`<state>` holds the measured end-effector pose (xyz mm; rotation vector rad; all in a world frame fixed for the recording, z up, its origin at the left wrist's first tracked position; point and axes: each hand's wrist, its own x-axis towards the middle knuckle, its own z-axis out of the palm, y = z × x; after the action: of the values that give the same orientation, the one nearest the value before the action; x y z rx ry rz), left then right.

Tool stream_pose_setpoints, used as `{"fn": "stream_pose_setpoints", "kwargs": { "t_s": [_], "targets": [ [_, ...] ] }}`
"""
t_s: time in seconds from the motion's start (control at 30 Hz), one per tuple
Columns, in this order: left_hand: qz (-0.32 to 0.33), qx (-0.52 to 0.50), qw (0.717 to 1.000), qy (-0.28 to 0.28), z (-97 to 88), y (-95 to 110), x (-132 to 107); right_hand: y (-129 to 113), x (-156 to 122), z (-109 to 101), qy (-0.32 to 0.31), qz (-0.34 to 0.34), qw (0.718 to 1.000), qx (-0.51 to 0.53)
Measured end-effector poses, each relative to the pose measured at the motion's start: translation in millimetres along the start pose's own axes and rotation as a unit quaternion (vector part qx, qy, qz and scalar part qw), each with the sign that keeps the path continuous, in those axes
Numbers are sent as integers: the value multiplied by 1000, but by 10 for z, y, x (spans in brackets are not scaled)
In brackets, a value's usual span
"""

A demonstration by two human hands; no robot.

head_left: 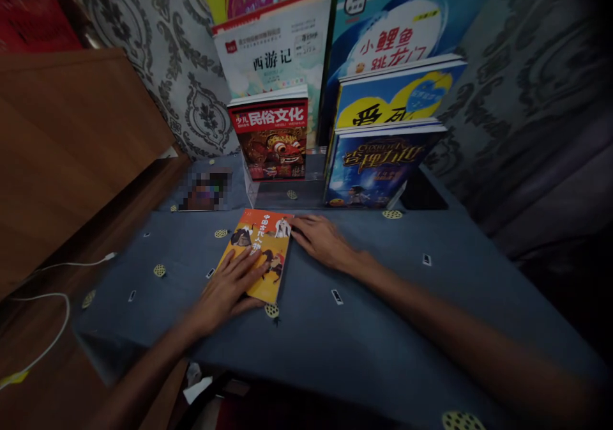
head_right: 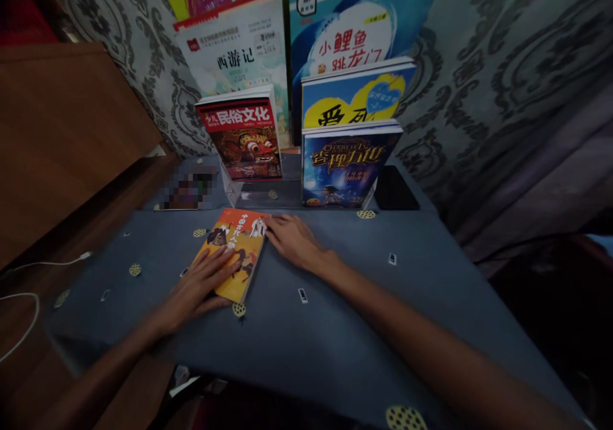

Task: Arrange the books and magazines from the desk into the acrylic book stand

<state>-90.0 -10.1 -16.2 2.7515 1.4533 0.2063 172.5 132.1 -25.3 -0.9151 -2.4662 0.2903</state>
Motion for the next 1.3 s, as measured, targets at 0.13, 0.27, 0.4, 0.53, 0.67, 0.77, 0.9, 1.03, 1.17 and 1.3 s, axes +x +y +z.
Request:
{"fn": "stream_pose_setpoints", "kwargs": {
  "t_s": [0.13,0.27,0.4,0.53,0.67,0.77,0.9,1.03,1.17,1.3],
  "targets": [
    [-13,17,999,35,62,-33,151,62,208,11,-6,9,1000,-16],
    [-22,24,998,49,75,12,204,92,255,63,-4,11,1000,-3],
    [-38,0,998,59,60,55,221,100,192,155,21,5,999,30],
    [-38,-33,997,66,24,42,231,23,51,202,43,-6,996,83],
    [-48,-47,996,56,-8,38,232,-158,-127,151,38,-10,990,139],
    [-46,-54,995,67,-16,58,226,-293,-236,86,28,-10,986,162],
    [-55,-59,995,66,-25,83,224,-409,-323,15,9,-15,981,193],
    [-58,-60,995,60,-24,82,227,-473,-389,-18,-1,-13,976,217],
    [-43,-52,995,70,16,68,214,-548,-483,-43,0,-20,976,215],
    [-25,-39,996,75,53,71,186,-656,-599,-81,-15,-72,980,187]
  ]
}}
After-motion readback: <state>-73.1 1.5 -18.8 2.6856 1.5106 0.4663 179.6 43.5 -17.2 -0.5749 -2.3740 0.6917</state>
